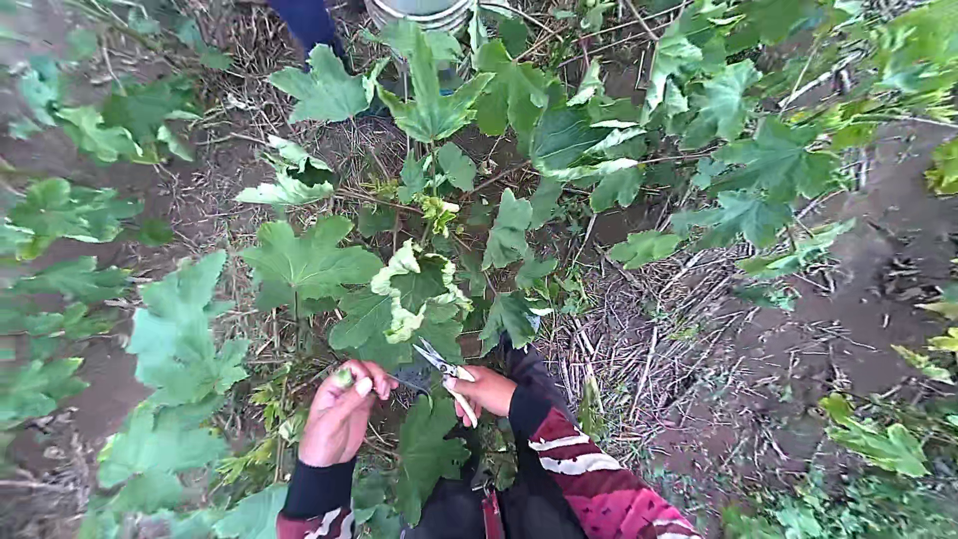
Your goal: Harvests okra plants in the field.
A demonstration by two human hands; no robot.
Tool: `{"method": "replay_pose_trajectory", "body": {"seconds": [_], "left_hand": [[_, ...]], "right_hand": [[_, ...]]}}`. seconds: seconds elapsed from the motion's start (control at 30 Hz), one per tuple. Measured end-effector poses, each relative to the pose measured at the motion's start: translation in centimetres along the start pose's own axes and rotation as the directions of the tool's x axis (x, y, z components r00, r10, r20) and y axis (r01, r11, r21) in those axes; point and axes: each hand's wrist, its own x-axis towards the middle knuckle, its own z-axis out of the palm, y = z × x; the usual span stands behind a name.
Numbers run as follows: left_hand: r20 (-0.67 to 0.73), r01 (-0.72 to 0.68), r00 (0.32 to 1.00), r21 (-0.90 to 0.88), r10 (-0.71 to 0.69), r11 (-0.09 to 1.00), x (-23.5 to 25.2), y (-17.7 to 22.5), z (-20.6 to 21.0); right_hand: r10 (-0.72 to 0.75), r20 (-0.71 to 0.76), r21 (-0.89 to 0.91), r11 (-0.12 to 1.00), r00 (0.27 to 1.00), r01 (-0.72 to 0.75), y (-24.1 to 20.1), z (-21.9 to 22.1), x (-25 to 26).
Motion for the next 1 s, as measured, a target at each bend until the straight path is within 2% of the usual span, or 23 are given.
{"method": "replay_pose_trajectory", "body": {"seconds": [0.13, 0.27, 0.33, 0.4, 0.47, 0.57, 0.7, 0.87, 0.93, 1.0], "left_hand": [[-0.166, 0.230, 0.954, -0.124, -0.249, 0.965, 5.2, -5.9, 8.8], [-0.408, 0.359, 0.815, -0.200, -0.411, 0.911, 10.7, -9.8, 16.3], [-0.557, 0.335, 0.721, -0.242, -0.413, 0.911, 14.2, -10.4, 18.4], [-0.669, 0.237, 0.658, -0.252, -0.346, 0.938, 18.1, -10.9, 18.6], [-0.726, 0.150, 0.634, -0.225, -0.268, 0.963, 21.5, -11.6, 17.5], [-0.775, 0.090, 0.587, -0.224, -0.233, 0.970, 24.7, -11.7, 17.0], [-0.803, 0.020, 0.560, -0.235, -0.206, 0.972, 26.8, -11.2, 17.9], [-0.808, -0.086, 0.562, -0.266, -0.174, 0.960, 27.9, -10.9, 18.1], [-0.782, -0.050, 0.601, -0.244, -0.166, 0.968, 28.2, -10.6, 18.1], [-0.756, 0.045, 0.635, -0.166, -0.156, 0.985, 28.1, -10.8, 17.9]], "right_hand": [[-0.059, -0.061, 0.136, 0.988, 0.996, 0.066, 1.1, -7.2, -4.0], [-0.050, -0.198, 0.299, 0.948, 0.979, 0.109, 3.5, -14.3, -8.1], [-0.019, -0.242, 0.341, 0.934, 0.970, 0.104, 4.7, -16.9, -9.6], [-0.001, -0.265, 0.369, 0.924, 0.964, 0.102, 5.2, -18.8, -10.8], [-0.004, -0.282, 0.400, 0.909, 0.959, 0.121, 5.4, -19.9, -11.6], [-0.001, -0.286, 0.443, 0.887, 0.958, 0.133, 6.0, -20.8, -12.1], [0.023, -0.266, 0.489, 0.865, 0.964, 0.115, 6.7, -21.2, -12.1], [0.064, -0.242, 0.473, 0.879, 0.968, 0.060, 7.7, -22.2, -11.3], [0.080, -0.243, 0.472, 0.880, 0.967, 0.046, 8.0, -22.8, -11.2], [0.099, -0.247, 0.469, 0.882, 0.964, 0.030, 8.0, -23.2, -10.8]]}}
